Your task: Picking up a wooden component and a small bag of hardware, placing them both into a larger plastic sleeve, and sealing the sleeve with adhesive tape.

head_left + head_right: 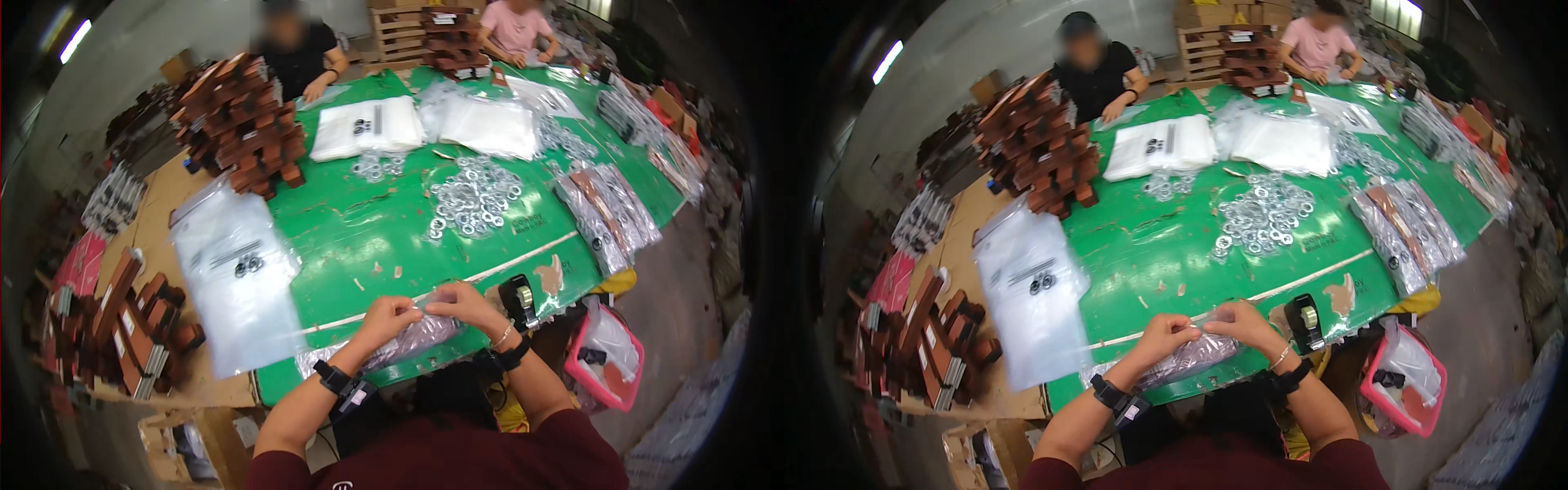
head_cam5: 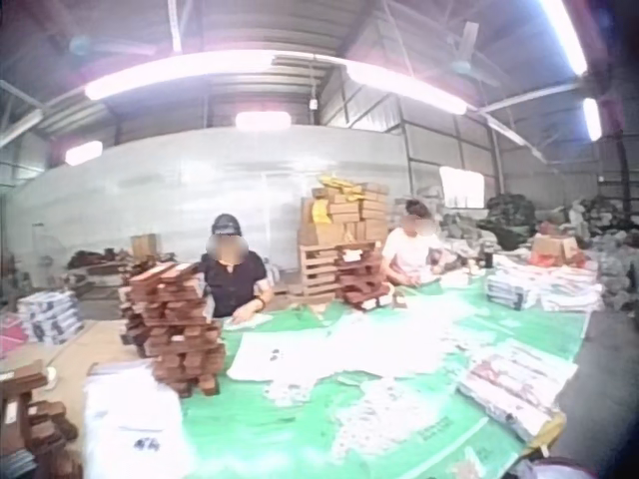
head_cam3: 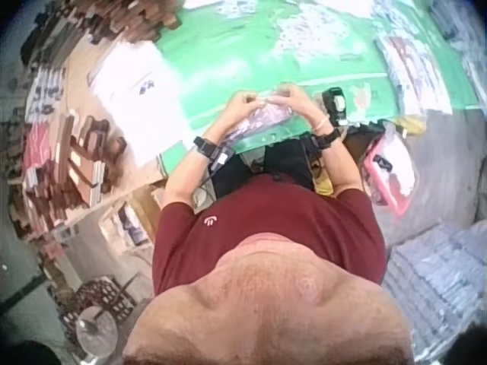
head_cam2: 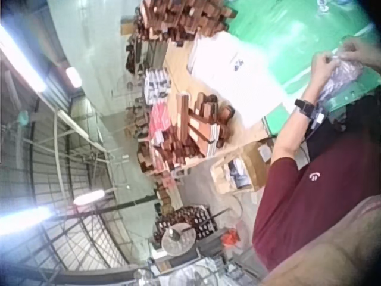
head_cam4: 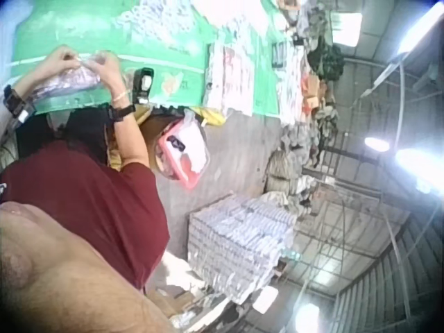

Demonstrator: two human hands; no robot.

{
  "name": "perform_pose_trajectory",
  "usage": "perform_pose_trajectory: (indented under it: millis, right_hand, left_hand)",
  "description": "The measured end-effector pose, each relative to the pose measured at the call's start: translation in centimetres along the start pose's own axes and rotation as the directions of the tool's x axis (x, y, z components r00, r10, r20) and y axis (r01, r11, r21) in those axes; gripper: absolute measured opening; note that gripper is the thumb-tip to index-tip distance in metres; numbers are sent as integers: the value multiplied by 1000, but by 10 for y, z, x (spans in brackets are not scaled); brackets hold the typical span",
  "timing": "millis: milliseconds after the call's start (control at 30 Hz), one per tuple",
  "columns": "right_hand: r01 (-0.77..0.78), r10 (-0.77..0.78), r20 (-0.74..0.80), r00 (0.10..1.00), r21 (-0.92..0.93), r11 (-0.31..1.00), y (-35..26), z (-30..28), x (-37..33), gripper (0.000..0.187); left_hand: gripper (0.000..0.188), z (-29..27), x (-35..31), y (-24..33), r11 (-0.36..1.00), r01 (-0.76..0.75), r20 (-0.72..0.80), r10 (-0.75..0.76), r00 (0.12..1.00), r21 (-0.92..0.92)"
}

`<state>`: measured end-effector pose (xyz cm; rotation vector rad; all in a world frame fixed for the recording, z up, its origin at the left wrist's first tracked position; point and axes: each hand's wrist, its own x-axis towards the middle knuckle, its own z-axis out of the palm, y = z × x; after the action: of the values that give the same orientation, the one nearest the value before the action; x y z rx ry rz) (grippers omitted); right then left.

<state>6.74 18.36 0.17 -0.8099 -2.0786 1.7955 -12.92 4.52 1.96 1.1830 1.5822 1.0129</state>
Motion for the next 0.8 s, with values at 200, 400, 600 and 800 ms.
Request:
perform_pose_trajectory:
  millis: [200,400,600,800]
  right_hand:
    - [426,-485,-334,808,-239,873,-43,28,-22,12]
    - [504,-742,-334,582,-567,651,-17,39,-38,9]
    - [405,-567,-394,724,-423,811,0,37,-69,9]
    - [417,-431,-382,817,-125,900,2,29,-60,10]
  left_hand:
    - [25,14,-26,43,904,-147,-296,281,913,402]
    - [13,48,-40,41,589,-287,-269,678,684,755]
    - [14,63,-57,43,625,-270,-223,595,772,733]
    - [19,55,-47,52,748,-221,-218,439,872,626]
